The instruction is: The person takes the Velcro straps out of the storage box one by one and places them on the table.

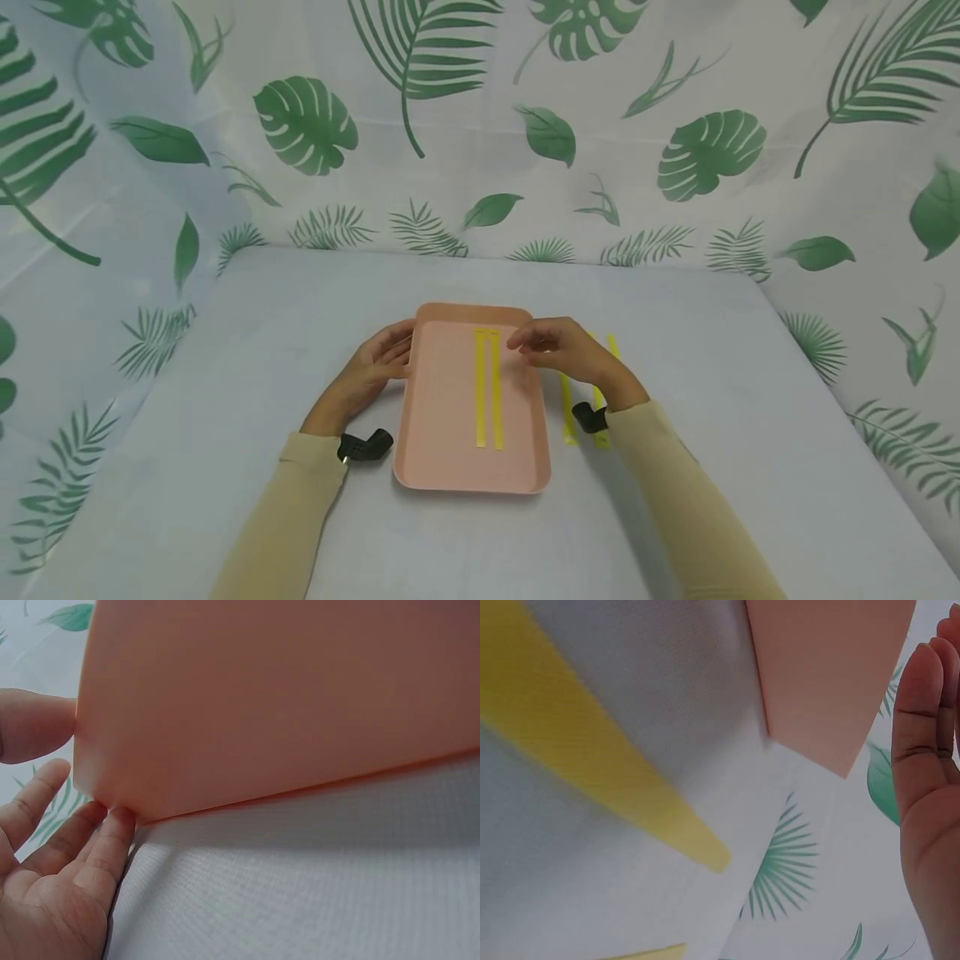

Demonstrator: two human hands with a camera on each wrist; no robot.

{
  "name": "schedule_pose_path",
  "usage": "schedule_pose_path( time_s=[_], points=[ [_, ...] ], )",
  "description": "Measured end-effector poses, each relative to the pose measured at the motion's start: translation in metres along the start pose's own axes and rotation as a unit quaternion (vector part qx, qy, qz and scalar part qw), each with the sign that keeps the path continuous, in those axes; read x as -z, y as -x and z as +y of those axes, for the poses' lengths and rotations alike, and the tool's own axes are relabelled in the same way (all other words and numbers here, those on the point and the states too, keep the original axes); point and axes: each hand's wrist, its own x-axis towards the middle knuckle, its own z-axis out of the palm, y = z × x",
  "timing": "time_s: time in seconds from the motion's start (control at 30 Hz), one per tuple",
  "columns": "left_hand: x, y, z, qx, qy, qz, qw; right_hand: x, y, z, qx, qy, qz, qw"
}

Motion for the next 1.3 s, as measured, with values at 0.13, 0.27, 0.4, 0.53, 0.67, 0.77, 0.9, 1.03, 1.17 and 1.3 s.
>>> schedule_pose_path(
  time_s=[0.13,0.27,0.4,0.53,0.67,0.77,0.9,1.03,1.17,1.3],
  points=[
    [0.0,0.0,0.001,-0.001,0.002,0.002,1.0,-0.002,-0.007,-0.003,0.003,-0.005,-0.016,1.0],
    [0.0,0.0,0.001,0.0,0.004,-0.002,1.0,-0.004,-0.013,-0.003,0.01,0.014,-0.035,0.999],
    [0.001,-0.001,-0.001,0.001,0.011,-0.003,0.9999,-0.006,-0.021,-0.001,0.025,0.032,-0.057,0.998],
    [0.002,-0.001,-0.001,-0.001,0.018,-0.003,0.9998,-0.009,-0.028,0.002,0.023,0.037,-0.085,0.995],
    [0.001,-0.001,-0.001,-0.003,0.019,-0.004,0.9998,-0.011,-0.034,0.005,0.018,0.047,-0.112,0.992],
    [0.001,-0.001,-0.001,-0.002,0.019,-0.002,0.9998,-0.013,-0.039,0.007,0.042,0.053,-0.126,0.99],
    [0.002,-0.002,-0.001,0.002,0.021,0.001,0.9998,-0.017,-0.046,0.012,0.081,0.068,-0.141,0.984],
    [0.001,-0.002,0.0,0.002,0.018,0.0,0.9998,-0.022,-0.05,0.013,0.072,0.095,-0.149,0.982],
    [0.002,-0.002,0.0,0.003,0.016,0.0,0.9999,-0.027,-0.054,0.013,0.054,0.112,-0.154,0.98],
    [0.003,-0.002,-0.001,-0.001,0.012,0.0,0.9999,-0.03,-0.058,0.015,0.049,0.113,-0.162,0.979]
  ],
)
